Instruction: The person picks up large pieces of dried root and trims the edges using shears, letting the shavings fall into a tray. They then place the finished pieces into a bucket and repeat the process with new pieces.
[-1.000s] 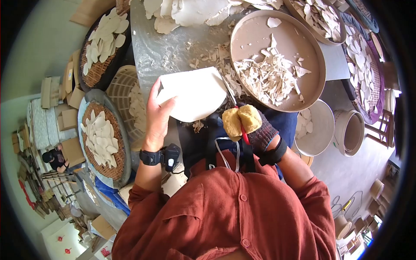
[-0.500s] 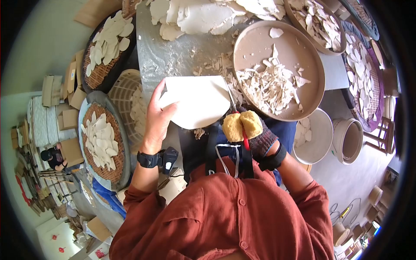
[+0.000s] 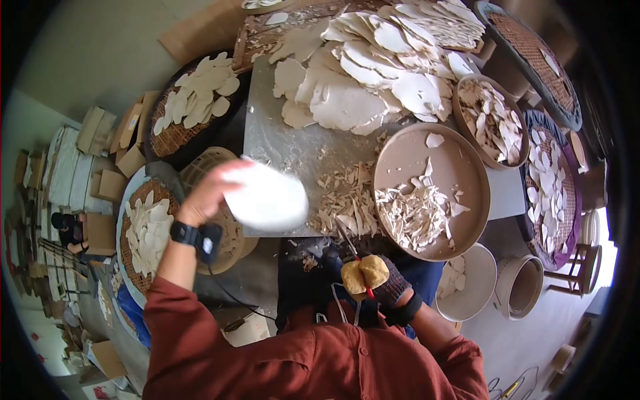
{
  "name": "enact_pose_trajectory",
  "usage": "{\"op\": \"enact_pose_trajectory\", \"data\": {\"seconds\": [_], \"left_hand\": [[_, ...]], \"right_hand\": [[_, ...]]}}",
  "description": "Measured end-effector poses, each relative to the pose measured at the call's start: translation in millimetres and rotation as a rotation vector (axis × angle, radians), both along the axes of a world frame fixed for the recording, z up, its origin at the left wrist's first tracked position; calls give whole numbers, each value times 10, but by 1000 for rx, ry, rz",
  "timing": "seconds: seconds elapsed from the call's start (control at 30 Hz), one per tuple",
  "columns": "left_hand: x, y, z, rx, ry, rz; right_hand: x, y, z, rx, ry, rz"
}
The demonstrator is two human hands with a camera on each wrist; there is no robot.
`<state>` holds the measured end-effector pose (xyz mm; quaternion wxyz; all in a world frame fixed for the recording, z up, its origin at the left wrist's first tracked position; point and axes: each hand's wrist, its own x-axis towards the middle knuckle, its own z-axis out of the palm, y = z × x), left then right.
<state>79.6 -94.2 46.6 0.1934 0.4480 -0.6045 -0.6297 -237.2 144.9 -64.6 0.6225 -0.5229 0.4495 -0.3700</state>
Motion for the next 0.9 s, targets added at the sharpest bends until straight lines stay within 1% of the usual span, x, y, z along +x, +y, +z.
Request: {"op": "enact_pose_trajectory", "data": {"seconds": [0.07,0.1,0.13,0.17,0.2,0.23,0.27,0.3,0.33,0.37,0.4,0.43,0.47,0.57,0.67,0.7,0.73,0.8,0.83,0.87,0.9], "left_hand": [[334,-369,83,5,319,503],[465,-527,23,-225,371,676],[471,-613,36,-459,419,843],[426,-676,-18,-457,441,810],[211,-662,-8,-325,456,750],[-18,-649,-59,-239,432,570],[-175,-691,-260,-200,363,387],[-431,-678,-392,-42,326,395],[-668,-698,-568,85,386,349],[-899,-715,-736,199,462,291],[-1155,-682,-800,249,435,310],[-1385,-683,-895,288,476,338],[-1567,-704,-990,329,519,359],[-1867,-771,-1216,373,645,454],[-1692,-712,-1091,270,651,410],[-1567,-662,-1012,266,622,378],[-1393,-613,-914,260,592,348],[-1042,-485,-755,125,297,249],[-876,-454,-715,134,206,213],[-720,-430,-694,142,113,179],[-576,-434,-707,112,15,188]], "right_hand": [[-16,41,-212,162,-129,-40],[4,43,-239,166,-143,-51],[28,34,-237,169,-156,-61],[56,18,-214,90,-117,-59],[74,-40,-152,-120,32,-6],[92,-94,-90,-332,182,14],[107,-72,-157,-148,38,36],[167,-49,-229,76,-139,-4],[182,-47,-230,129,-159,-13],[181,-51,-217,154,-141,-11],[183,-37,-206,181,-129,-17],[191,-34,-197,201,-121,-24],[173,-26,-185,152,-91,-19],[181,-3,-153,185,-91,-46],[148,-1,-75,166,-91,-40],[120,-43,-5,-69,82,11],[118,-8,-42,34,0,-13],[108,50,-162,98,-60,-49],[126,76,-202,91,-96,-77],[115,75,-209,22,-21,-41],[90,93,-225,25,17,5]]}}
